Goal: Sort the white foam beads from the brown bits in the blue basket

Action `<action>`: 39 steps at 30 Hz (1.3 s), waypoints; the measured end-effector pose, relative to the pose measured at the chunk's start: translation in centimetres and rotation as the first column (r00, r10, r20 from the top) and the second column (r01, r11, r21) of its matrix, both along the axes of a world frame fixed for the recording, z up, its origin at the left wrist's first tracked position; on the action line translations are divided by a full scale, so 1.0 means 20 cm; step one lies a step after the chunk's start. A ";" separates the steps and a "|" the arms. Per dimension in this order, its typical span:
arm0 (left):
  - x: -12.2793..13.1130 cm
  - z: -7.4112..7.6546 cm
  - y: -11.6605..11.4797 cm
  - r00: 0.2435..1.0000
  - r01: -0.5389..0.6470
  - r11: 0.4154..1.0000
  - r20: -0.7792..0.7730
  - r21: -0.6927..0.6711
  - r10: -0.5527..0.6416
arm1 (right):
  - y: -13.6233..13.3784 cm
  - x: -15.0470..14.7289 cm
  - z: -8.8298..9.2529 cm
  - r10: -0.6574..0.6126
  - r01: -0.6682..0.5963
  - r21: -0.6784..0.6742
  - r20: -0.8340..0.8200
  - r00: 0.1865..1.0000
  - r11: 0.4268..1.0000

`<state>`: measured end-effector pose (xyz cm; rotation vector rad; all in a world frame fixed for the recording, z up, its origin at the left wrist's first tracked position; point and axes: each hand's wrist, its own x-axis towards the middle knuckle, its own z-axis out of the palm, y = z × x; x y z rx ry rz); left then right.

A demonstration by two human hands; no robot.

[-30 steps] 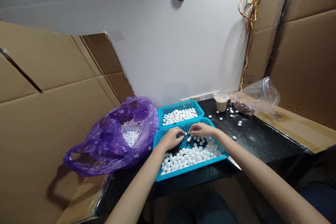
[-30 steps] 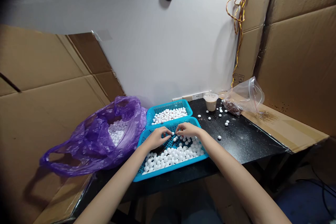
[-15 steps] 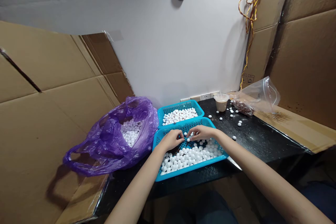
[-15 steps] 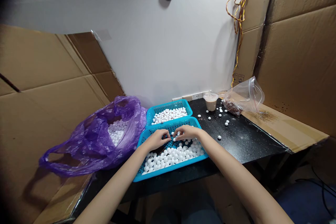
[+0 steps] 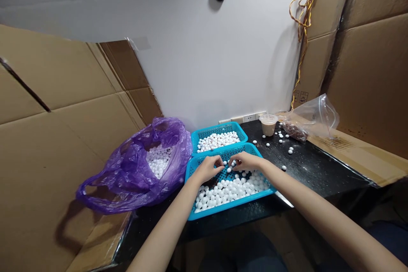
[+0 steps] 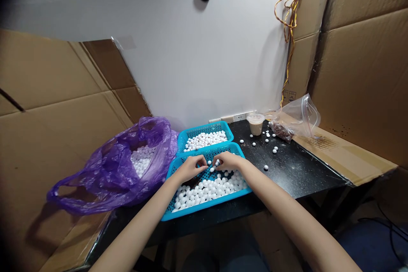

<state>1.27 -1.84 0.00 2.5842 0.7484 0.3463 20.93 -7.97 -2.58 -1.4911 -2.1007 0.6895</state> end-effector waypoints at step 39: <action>0.00 0.02 0.04 0.910 -0.337 0.910 0.330 0.240 0.249 | 0.00 0.00 0.01 -0.063 0.082 0.096 -0.185 0.981 0.992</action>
